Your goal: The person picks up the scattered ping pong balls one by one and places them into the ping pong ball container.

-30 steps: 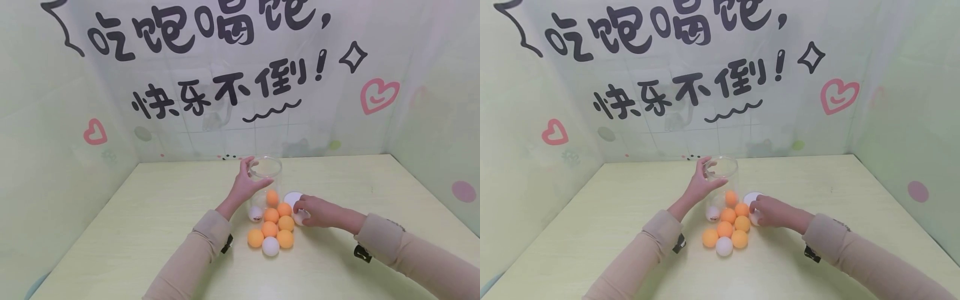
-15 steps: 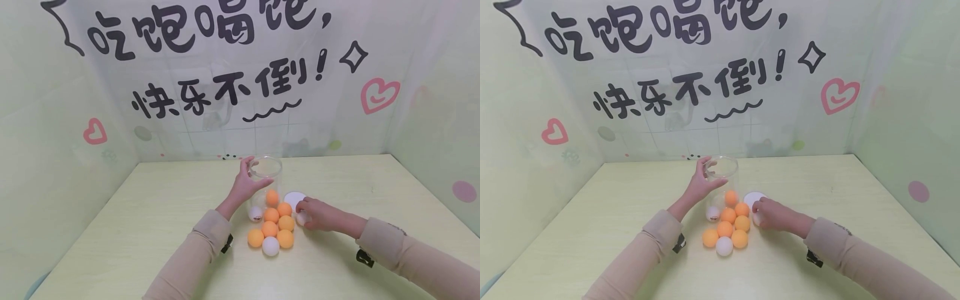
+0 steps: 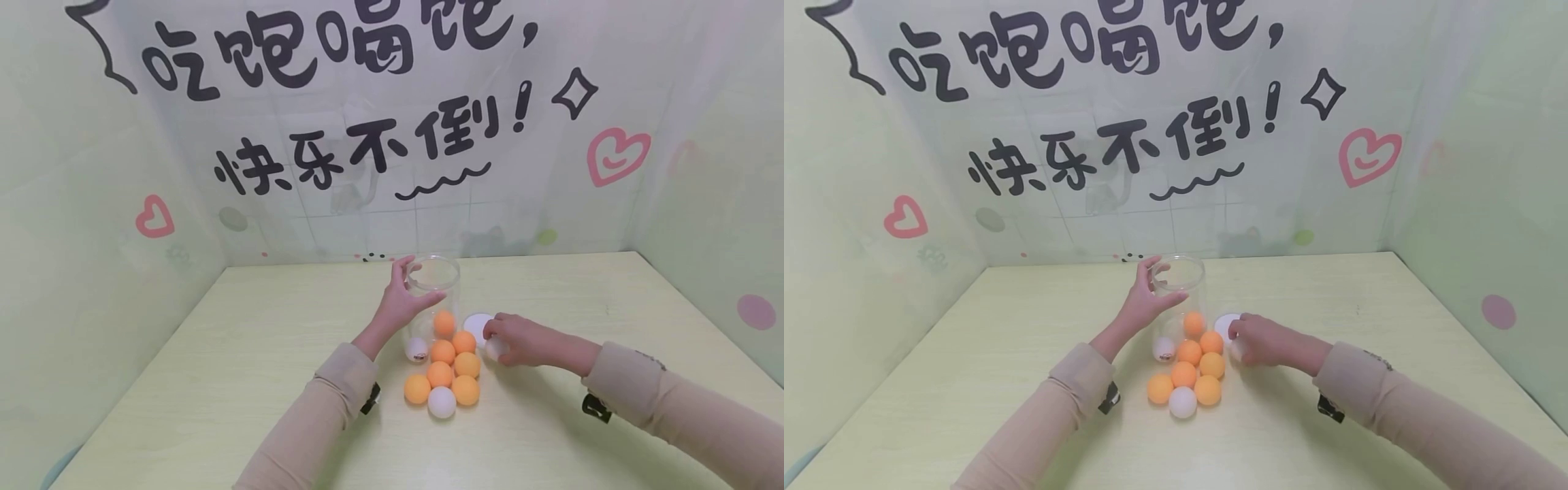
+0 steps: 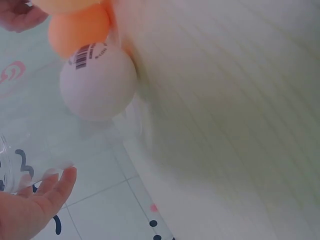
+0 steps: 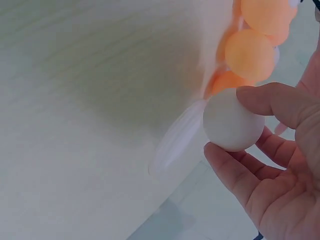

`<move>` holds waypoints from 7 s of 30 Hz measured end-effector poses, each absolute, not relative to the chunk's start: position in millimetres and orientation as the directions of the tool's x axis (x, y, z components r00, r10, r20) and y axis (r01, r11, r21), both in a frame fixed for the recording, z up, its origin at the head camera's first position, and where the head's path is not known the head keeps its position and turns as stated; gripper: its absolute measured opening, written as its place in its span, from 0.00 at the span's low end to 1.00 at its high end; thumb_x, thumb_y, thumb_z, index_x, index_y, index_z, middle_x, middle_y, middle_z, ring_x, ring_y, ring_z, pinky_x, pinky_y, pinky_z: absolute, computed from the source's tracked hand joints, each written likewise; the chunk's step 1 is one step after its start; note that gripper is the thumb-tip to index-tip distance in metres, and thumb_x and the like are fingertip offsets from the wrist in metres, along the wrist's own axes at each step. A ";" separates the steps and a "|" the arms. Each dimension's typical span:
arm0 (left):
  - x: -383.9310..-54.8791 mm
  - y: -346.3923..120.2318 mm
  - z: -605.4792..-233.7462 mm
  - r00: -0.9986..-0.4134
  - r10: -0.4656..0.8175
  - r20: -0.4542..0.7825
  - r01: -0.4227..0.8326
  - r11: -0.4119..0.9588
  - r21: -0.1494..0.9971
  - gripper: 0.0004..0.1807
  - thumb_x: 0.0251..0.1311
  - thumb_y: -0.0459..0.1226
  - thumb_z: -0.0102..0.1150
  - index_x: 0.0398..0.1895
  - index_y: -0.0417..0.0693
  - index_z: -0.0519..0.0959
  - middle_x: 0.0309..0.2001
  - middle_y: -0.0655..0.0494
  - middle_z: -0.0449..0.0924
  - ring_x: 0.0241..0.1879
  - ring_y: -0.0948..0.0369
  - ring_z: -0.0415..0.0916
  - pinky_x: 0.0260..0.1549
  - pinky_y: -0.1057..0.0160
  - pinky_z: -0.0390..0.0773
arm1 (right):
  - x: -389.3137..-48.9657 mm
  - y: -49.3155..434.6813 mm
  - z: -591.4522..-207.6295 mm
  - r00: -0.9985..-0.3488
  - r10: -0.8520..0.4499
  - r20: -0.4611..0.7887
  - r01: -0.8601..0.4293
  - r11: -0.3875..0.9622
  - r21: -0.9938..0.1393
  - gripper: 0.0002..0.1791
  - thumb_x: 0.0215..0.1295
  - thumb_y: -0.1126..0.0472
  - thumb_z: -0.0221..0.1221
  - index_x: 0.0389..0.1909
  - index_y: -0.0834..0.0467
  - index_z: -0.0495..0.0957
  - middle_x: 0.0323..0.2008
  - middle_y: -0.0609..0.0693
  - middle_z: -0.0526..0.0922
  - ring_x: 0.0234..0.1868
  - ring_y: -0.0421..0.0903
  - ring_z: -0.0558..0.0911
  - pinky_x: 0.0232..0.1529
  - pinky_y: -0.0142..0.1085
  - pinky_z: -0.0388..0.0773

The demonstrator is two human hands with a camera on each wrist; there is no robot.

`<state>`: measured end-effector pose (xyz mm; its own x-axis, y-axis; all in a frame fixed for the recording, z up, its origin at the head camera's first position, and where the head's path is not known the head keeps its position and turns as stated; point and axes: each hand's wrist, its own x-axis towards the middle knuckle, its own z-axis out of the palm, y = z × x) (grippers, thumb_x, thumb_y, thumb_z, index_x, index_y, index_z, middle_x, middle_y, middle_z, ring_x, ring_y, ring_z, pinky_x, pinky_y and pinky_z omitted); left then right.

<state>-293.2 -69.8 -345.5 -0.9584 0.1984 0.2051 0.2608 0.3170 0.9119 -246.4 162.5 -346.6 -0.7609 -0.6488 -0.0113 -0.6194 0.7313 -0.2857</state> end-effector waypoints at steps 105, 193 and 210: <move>-294.3 -68.8 -347.7 -0.954 0.209 0.213 0.271 0.310 0.911 0.46 0.47 0.44 0.67 0.66 0.51 0.49 0.64 0.52 0.62 0.64 0.51 0.58 0.61 0.53 0.61 | -292.3 92.7 -254.1 -0.731 -0.660 0.171 -0.670 0.650 -0.358 0.20 0.54 0.68 0.60 0.49 0.69 0.74 0.47 0.62 0.78 0.46 0.58 0.78 0.45 0.41 0.77; -294.6 -68.1 -345.1 -0.960 0.195 0.203 0.254 0.286 0.924 0.46 0.47 0.40 0.68 0.66 0.50 0.50 0.65 0.48 0.61 0.64 0.46 0.58 0.60 0.51 0.61 | -192.7 133.8 -340.0 -0.643 -0.765 0.024 -0.721 0.595 -0.354 0.17 0.45 0.69 0.64 0.39 0.64 0.77 0.34 0.47 0.77 0.31 0.38 0.69 0.33 0.30 0.71; -293.7 -68.0 -344.1 -0.961 0.197 0.196 0.248 0.288 0.925 0.46 0.47 0.41 0.68 0.66 0.51 0.50 0.65 0.49 0.61 0.63 0.46 0.58 0.59 0.50 0.62 | -200.1 137.0 -310.6 -0.645 -0.762 0.061 -0.740 0.603 -0.296 0.15 0.44 0.71 0.63 0.38 0.64 0.78 0.31 0.47 0.76 0.29 0.39 0.70 0.30 0.30 0.71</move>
